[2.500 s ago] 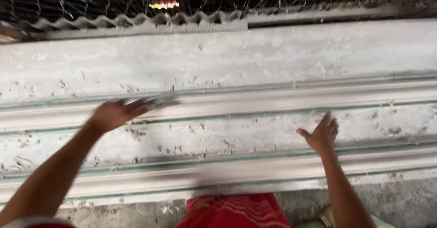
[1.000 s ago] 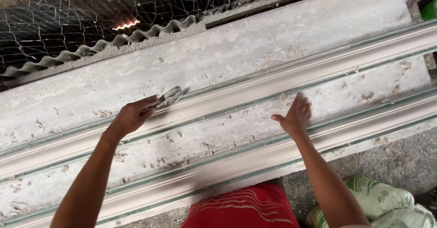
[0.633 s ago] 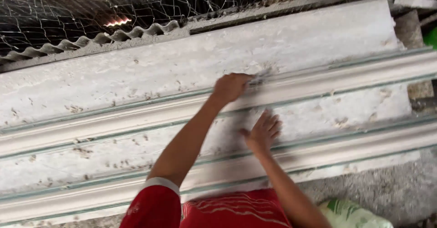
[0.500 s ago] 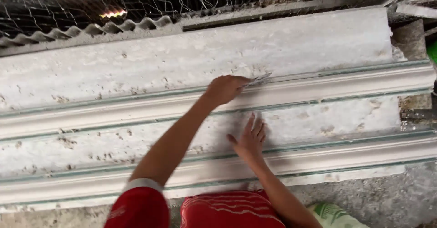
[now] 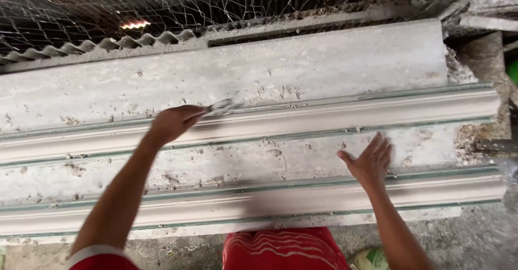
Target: Cleaning excess material from decorative plaster molds using a metal scraper.
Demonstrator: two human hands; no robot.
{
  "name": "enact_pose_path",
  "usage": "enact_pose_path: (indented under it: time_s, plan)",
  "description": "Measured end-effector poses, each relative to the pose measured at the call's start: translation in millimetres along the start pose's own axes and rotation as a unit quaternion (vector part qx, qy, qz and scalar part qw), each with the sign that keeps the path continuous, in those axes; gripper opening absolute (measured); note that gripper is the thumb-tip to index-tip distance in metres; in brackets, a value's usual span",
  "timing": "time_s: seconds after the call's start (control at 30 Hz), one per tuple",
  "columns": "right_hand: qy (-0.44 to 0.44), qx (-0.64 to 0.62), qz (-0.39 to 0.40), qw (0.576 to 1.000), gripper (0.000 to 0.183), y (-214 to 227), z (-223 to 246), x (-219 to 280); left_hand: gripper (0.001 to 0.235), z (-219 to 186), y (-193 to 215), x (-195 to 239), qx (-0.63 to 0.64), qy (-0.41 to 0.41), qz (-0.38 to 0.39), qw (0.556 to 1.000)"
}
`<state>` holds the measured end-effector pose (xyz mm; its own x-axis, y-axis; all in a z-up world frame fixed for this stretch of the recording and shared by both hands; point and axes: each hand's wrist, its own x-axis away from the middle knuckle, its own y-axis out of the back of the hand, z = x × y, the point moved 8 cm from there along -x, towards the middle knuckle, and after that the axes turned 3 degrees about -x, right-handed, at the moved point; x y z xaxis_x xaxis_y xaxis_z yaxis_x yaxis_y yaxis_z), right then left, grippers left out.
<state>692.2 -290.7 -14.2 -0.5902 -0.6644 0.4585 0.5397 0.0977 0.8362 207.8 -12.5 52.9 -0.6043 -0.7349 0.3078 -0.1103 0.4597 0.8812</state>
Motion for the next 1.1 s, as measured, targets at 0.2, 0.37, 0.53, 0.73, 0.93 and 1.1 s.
enact_pose_path:
  time_s: [0.2,0.37,0.53,0.73,0.93,1.1]
  plan:
    - [-0.048,0.016,0.023,0.998,0.129,-6.0,7.7,-7.0,0.028,-157.7,-68.0,-90.3,0.015,-0.089,-0.146,0.985]
    - [-0.073,-0.033,0.04,0.996,0.138,2.6,16.1,-5.2,0.044,-133.2,-65.1,-43.2,-0.192,-0.162,-0.181,0.951]
    - [-0.093,-0.067,0.041,0.993,0.141,11.2,55.2,6.0,0.064,-9.3,-21.0,38.7,-0.267,-0.202,-0.024,0.942]
    - [-0.114,-0.073,0.004,0.991,0.138,12.2,70.0,12.1,0.055,-43.9,9.0,37.7,-0.38,-0.259,-0.154,0.875]
    - [-0.13,-0.045,0.007,0.991,0.144,-6.0,50.9,-0.6,0.059,-186.4,-90.3,-71.9,-0.256,-0.297,-0.091,0.916]
    - [-0.139,-0.043,0.01,0.989,0.145,-5.8,47.4,1.9,0.056,-197.3,-87.9,-87.8,-0.129,-0.253,-0.072,0.956]
